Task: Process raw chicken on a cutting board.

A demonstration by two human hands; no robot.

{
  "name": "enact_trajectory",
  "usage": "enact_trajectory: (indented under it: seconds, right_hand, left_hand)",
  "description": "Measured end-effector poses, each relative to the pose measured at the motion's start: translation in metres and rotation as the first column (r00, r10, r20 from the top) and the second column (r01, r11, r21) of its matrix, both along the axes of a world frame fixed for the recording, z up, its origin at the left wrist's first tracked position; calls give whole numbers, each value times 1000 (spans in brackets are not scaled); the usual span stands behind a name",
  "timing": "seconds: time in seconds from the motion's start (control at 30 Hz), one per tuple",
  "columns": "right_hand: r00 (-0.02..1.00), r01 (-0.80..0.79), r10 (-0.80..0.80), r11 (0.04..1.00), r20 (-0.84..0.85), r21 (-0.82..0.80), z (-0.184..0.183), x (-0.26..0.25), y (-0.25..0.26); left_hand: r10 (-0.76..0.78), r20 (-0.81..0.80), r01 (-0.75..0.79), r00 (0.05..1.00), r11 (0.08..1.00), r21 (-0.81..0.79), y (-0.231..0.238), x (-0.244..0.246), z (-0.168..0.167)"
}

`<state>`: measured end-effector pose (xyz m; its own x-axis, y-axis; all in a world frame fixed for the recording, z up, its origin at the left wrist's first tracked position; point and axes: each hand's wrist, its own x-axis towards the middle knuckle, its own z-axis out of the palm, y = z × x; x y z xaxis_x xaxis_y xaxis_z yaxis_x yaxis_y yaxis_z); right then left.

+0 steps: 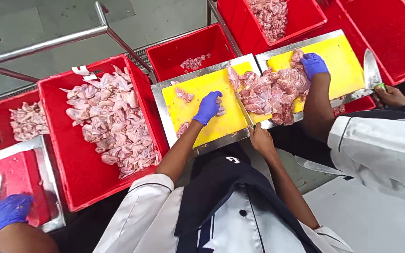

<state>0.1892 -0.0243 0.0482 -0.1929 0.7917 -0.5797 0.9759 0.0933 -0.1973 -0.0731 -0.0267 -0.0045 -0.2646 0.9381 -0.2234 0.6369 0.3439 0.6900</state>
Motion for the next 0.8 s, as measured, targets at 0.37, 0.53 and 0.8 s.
enact_trajectory:
  seconds: [0.37,0.53,0.8]
  right_hand:
    - [1000,12,-12,1000,4,-16,-6,-5,3]
    - [994,-12,9,1000,-106,-25,8,-4,-20]
    - [991,-129,135,975,21,-182,19,-42,-26]
  left_hand:
    - [400,16,-392,916,905,-165,-51,6,16]
    - [275,-139,-258,951,958,127,-60,13,4]
    - [-72,-17,73,997,984,163,-21,13,-18]
